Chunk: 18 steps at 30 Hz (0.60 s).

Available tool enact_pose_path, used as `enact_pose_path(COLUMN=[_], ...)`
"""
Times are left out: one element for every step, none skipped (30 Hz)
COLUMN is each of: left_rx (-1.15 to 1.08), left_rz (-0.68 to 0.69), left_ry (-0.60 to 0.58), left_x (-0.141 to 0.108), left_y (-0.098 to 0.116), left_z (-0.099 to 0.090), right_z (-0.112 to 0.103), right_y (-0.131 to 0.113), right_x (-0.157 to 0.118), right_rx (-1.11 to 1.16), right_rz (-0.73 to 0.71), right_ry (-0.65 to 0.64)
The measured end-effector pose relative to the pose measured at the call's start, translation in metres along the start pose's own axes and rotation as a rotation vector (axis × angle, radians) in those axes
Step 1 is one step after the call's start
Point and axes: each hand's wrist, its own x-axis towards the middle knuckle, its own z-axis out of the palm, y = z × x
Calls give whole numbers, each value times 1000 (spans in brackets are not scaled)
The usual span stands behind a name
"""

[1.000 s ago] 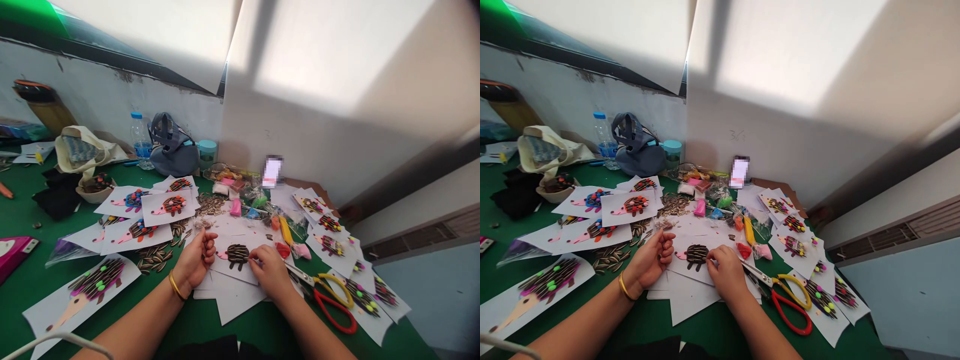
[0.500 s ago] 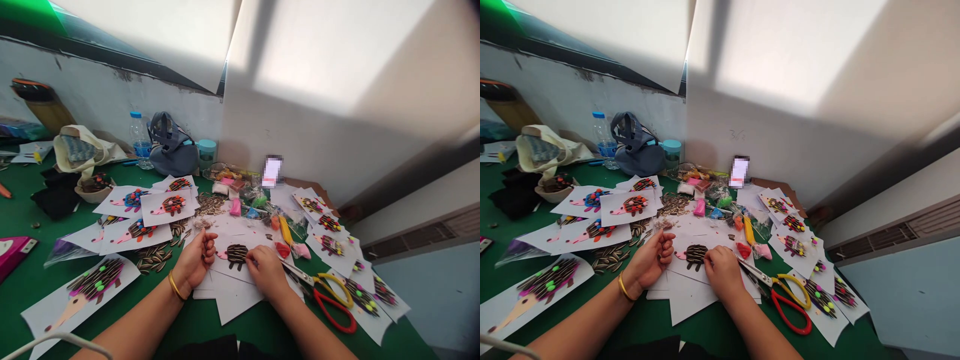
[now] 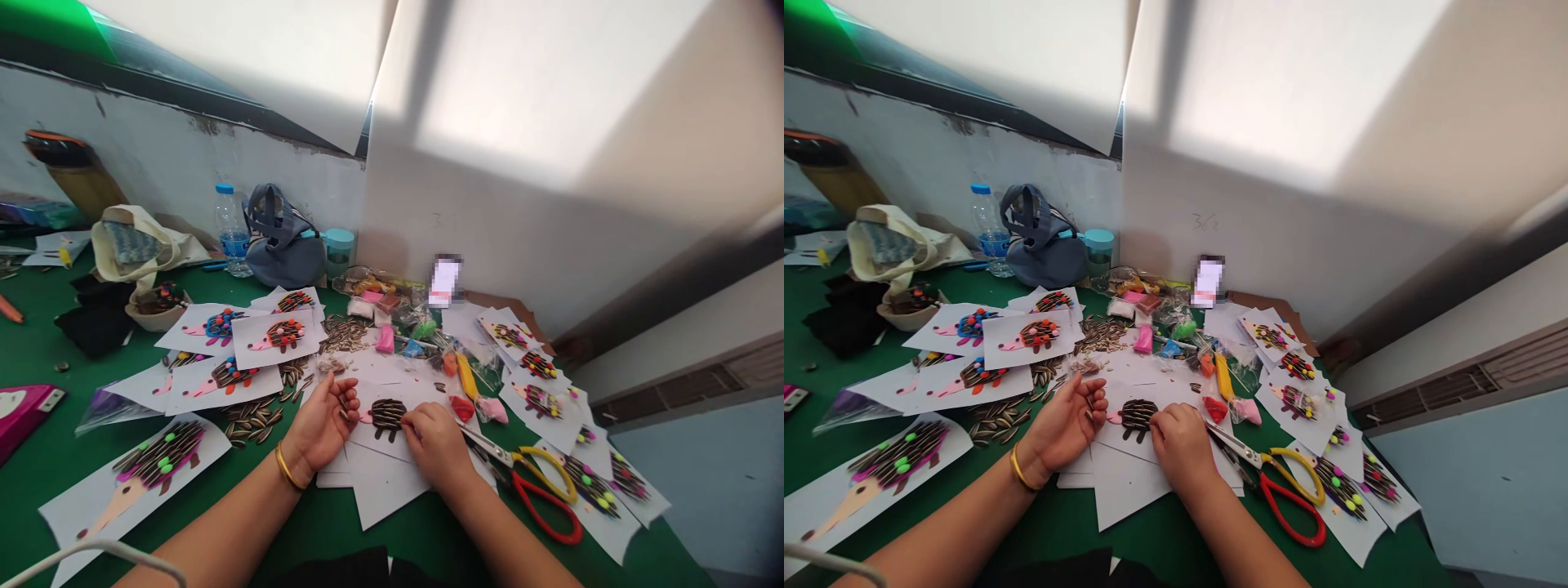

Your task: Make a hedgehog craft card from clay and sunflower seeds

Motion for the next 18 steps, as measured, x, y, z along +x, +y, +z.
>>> enact_pose_path(left_rx=[-23, -45, -63, -75, -83, -87, -88, -88, -88, -87, -81, -70, -55, -40, -27, -16, -9, -4], left_rz=[-11, -20, -28, -37, -47, -56, -65, -73, -82, -92, -103, -116, -126, -135, -144, -151, -159, -165], left_ry=[-8, -21, -40, -67, -97, -130, -164, -199, -236, -271, -304, -334, -359, -380, -396, -407, -415, -419], left_x=[-1, -1, -2, -3, -4, -5, -6, -7, -8, -9, -10, -10, -11, -11, -12, -13, -14, -15], left_y=[0, 0, 0, 0, -1, -1, -2, -3, -3, -4, -4, -5, -5, -5, -5, -5, -5, -6], left_z=[0, 1, 2, 2, 3, 4, 4, 4, 5, 5, 5, 5, 5, 5, 5, 5, 6, 7], right_z=[-2, -5, -8, -12, -15, -18, -21, -22, -22, -20, -18, -15, -11, -8, -6, -4, -4, -4], right_y=[-1, -2, -4, -7, -12, -17, -22, -28, -33, -39, -43, -47, -49, -51, -52, -52, -51, -49], right_x=[-1, -2, -2, -2, -1, 1, 3, 5, 8, 11, 13, 16, 18, 20, 22, 22, 23, 23], right_rx=[1, 4, 10, 19, 31, 46, 65, 84, 103, 117, 125, 128, 131, 141, 159, 186, 219, 253], right_rz=[-17, -32, -47, -60, -72, -87, -102, -121, -138, -155, -170, -180, -192, -201, -207, -207, -203, -194], right_ry=[19, 37, 52, 66, 76, 80, 81, 72, 57, 40, 24, 14, 7, 5, 8, 12, 16, 18])
